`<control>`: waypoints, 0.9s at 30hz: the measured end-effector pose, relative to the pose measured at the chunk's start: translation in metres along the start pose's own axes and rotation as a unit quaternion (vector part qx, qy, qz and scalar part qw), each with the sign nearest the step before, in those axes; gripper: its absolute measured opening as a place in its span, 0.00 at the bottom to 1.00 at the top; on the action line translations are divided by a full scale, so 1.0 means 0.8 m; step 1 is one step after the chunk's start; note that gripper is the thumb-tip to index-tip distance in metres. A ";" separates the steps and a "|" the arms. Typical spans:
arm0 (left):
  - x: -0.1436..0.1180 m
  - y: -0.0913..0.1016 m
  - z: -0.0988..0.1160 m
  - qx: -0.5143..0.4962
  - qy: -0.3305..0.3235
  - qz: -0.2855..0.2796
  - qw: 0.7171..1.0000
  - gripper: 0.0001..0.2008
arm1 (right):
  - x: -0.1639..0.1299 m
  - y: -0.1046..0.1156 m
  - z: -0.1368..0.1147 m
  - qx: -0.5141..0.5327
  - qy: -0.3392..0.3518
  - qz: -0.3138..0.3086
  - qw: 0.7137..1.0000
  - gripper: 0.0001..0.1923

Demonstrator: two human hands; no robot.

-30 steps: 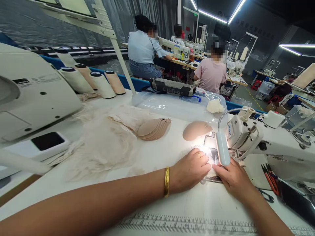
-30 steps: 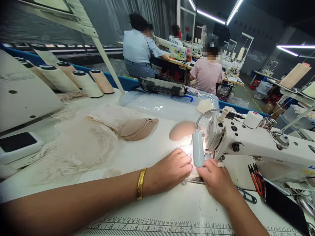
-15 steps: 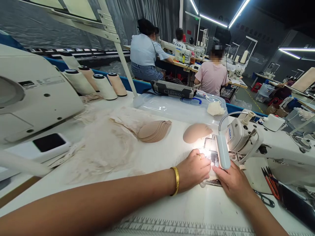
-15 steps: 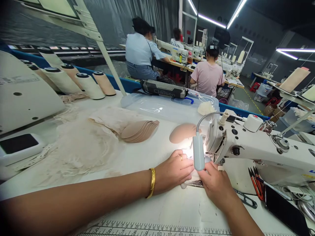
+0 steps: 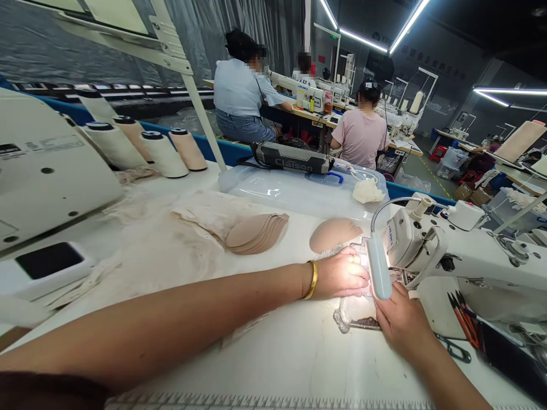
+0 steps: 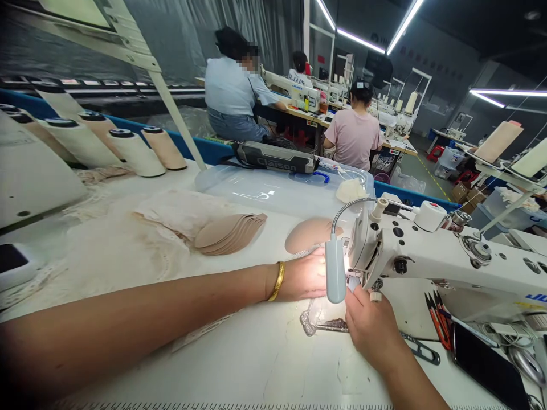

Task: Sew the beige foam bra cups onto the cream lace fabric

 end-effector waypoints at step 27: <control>0.007 0.015 -0.004 0.050 0.032 -0.003 0.998 0.10 | 0.001 0.005 -0.001 0.024 0.005 0.033 0.999 0.16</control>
Point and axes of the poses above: each hand's wrist, its own x-axis towards the middle knuckle, its own y-axis out of the back of the hand, z = x × y, the point moved 8 cm from there along x, towards the middle knuckle, and after that the axes turned 10 degrees about -x, right-handed, at the moved point
